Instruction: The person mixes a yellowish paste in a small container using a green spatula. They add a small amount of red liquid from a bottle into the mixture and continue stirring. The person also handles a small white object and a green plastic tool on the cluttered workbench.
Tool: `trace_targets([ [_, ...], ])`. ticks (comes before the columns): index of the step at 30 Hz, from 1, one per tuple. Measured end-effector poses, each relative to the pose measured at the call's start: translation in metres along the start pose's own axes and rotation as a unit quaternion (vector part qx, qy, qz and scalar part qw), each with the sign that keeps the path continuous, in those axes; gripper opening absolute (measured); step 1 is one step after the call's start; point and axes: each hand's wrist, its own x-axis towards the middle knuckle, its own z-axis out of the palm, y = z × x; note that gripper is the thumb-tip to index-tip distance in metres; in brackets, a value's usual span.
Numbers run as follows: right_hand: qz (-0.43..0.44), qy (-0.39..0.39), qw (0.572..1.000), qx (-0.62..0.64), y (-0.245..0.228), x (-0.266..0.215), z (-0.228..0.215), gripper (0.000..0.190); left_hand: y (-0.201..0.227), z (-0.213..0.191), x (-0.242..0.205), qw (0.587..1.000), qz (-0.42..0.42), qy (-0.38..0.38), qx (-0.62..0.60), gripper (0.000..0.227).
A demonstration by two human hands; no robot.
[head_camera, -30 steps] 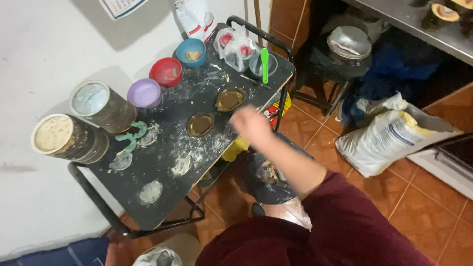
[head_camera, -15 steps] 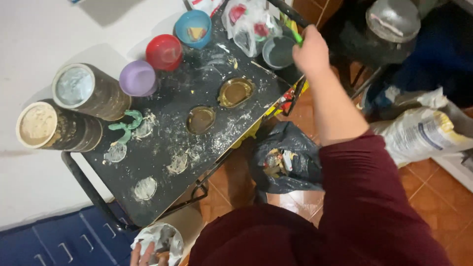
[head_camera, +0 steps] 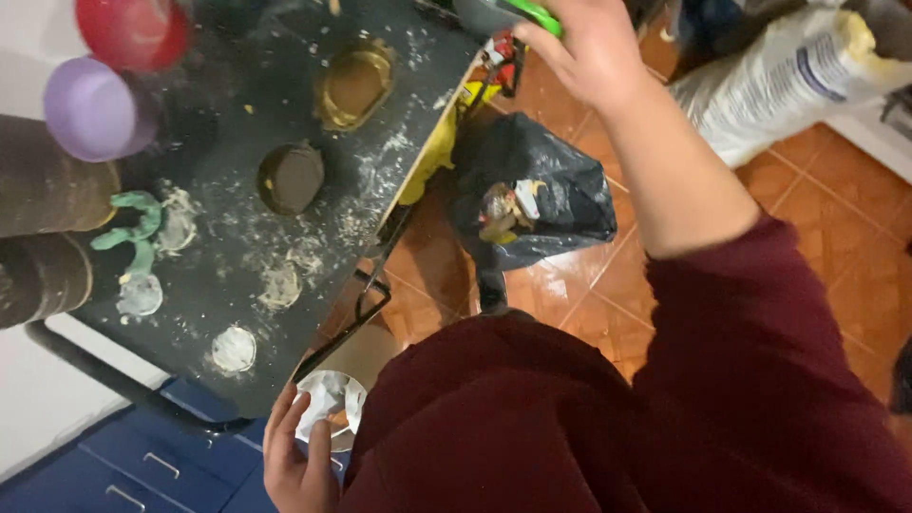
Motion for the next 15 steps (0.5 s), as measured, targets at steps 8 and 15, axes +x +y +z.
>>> trace_targets([
  [8, 0.472, -0.101, 0.692, 0.537, -0.021, -0.150, 0.027, 0.040, 0.015, 0.012, 0.014, 0.995, -0.008, -0.058, -0.079, 0.034],
  [15, 0.613, -0.075, 0.574, 0.538, -0.004, -0.164, 0.045, 0.040, 0.019, 0.011, 0.012, 0.993, -0.034, -0.088, -0.077, 0.034],
])
